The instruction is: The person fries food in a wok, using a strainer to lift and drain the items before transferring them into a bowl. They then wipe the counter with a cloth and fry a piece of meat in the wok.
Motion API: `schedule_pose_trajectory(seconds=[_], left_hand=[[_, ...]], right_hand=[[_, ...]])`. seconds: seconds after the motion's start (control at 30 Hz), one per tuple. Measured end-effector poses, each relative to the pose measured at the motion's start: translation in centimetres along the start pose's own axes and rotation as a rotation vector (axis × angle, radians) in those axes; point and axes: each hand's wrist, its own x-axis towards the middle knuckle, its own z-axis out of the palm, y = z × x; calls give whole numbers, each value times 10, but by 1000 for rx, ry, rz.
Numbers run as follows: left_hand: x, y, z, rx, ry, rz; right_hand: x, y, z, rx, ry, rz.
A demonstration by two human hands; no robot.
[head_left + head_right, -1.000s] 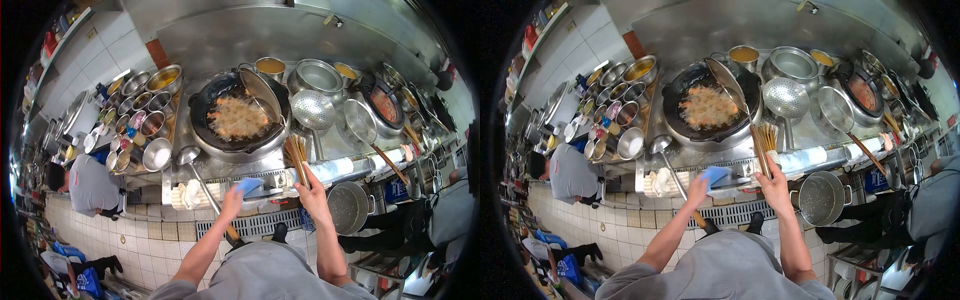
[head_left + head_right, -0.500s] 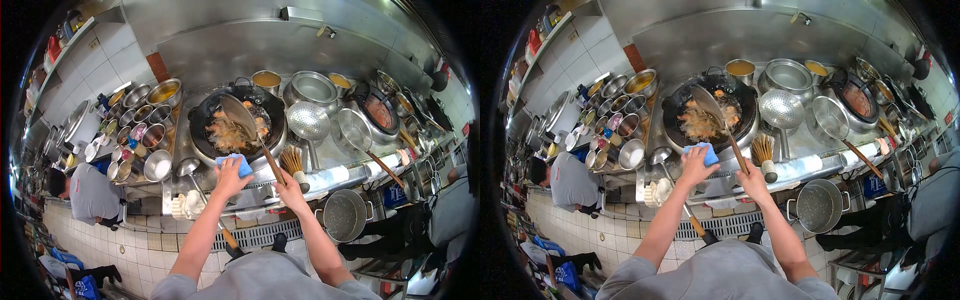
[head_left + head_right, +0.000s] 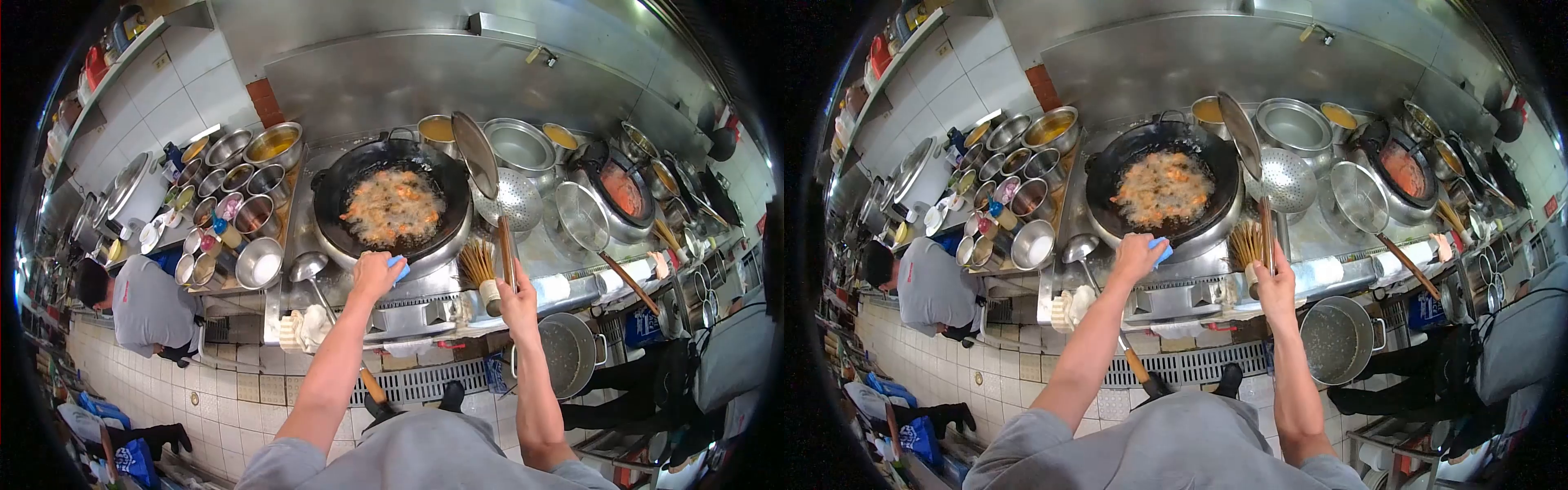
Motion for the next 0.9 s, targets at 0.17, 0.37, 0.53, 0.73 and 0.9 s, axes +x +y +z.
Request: schedule_pose_trajectory(seconds=[0.17,0.37,0.53,0.73,0.9], left_hand=[[2,2,0,66,-29,-8],[4,13,-6,62,-15,-18],[10,-1,7,86,-59,-66],[10,14,-8,112,-62,-85],[14,11,1,134,-41,-51]], right_hand=[[-11,30,-30,-217,111,-11],[-10,58,-52,-543,165,-37],[-4,95,-50,-624,160,-73],[-24,134,-59,49,219,362],[-61,221,-48,106,399,455]])
